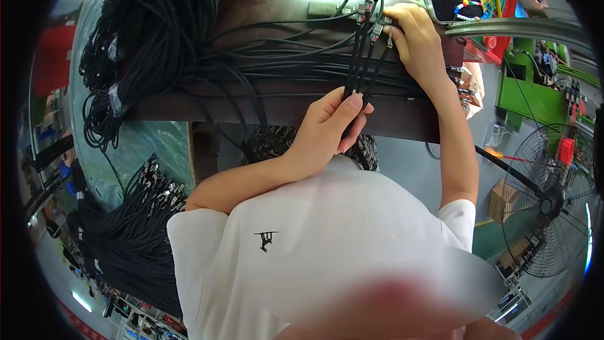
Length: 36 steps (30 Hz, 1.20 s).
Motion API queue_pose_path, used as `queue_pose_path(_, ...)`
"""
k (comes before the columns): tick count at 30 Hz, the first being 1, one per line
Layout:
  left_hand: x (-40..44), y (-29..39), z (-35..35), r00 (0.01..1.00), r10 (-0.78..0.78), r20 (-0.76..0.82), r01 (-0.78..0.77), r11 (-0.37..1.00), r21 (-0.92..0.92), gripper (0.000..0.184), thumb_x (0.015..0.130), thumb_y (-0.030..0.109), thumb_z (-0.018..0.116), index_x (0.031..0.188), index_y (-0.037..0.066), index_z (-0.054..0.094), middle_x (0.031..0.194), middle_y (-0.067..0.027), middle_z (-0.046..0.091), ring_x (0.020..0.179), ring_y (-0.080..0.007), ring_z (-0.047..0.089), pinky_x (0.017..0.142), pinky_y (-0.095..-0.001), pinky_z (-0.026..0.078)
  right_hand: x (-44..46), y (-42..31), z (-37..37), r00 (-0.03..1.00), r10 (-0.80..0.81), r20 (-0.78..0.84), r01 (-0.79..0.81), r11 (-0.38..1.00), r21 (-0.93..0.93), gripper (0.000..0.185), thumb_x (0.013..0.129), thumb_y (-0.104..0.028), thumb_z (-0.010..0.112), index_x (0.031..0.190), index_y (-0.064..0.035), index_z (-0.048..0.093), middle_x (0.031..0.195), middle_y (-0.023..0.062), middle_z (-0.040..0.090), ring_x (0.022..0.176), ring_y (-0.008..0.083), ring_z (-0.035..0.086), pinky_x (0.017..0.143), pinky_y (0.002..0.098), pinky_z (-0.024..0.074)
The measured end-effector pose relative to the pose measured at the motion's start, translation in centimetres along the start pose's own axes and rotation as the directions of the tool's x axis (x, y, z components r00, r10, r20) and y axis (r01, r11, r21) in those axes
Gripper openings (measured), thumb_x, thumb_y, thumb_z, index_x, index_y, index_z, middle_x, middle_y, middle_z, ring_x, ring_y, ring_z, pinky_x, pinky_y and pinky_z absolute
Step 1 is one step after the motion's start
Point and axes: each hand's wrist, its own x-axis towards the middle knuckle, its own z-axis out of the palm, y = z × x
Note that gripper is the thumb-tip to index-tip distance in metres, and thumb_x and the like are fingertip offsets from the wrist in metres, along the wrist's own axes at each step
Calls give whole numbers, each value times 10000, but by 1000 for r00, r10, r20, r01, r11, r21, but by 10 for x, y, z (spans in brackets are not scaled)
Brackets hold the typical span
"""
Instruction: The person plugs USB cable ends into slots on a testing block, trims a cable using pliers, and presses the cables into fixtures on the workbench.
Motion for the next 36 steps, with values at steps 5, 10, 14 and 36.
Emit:
queue_pose_path(5,0,-1,-3,1000,-16,-16,16,1000,9,319,1024,296,458,1123,18,579,628,-13,487,455,-50,359,422,-194,293,-26,-24,-27,987,76,142,-93,989,116,359,747,-61,726,1086,-72,607,1030,93,606,980,306,576,846,393,471)
queue_pose_path(10,1,-3,0,992,-97,84,100,995,-31,309,1023,274,460,1106,1,579,688,-39,552,503,-72,449,474,-204,371,-17,-46,-19,978,-176,-116,158,976,-150,345,710,-28,739,1026,-66,605,984,84,622,912,282,601,787,370,488)
queue_pose_path(14,-7,0,-2,985,169,-24,-163,972,168,274,1016,207,459,1020,-14,621,886,-113,656,678,-130,604,614,-268,503,-8,-51,-5,976,-38,-216,59,994,92,234,692,55,696,882,-57,616,881,63,632,845,257,605,680,347,496)
queue_pose_path(36,-13,3,-13,997,18,80,-14,999,-47,369,1028,295,439,1019,-34,607,753,-134,649,548,-127,579,504,-235,454,-8,-67,9,995,92,-35,-81,966,244,171,737,22,665,873,-67,611,815,64,581,785,274,574,669,384,482)
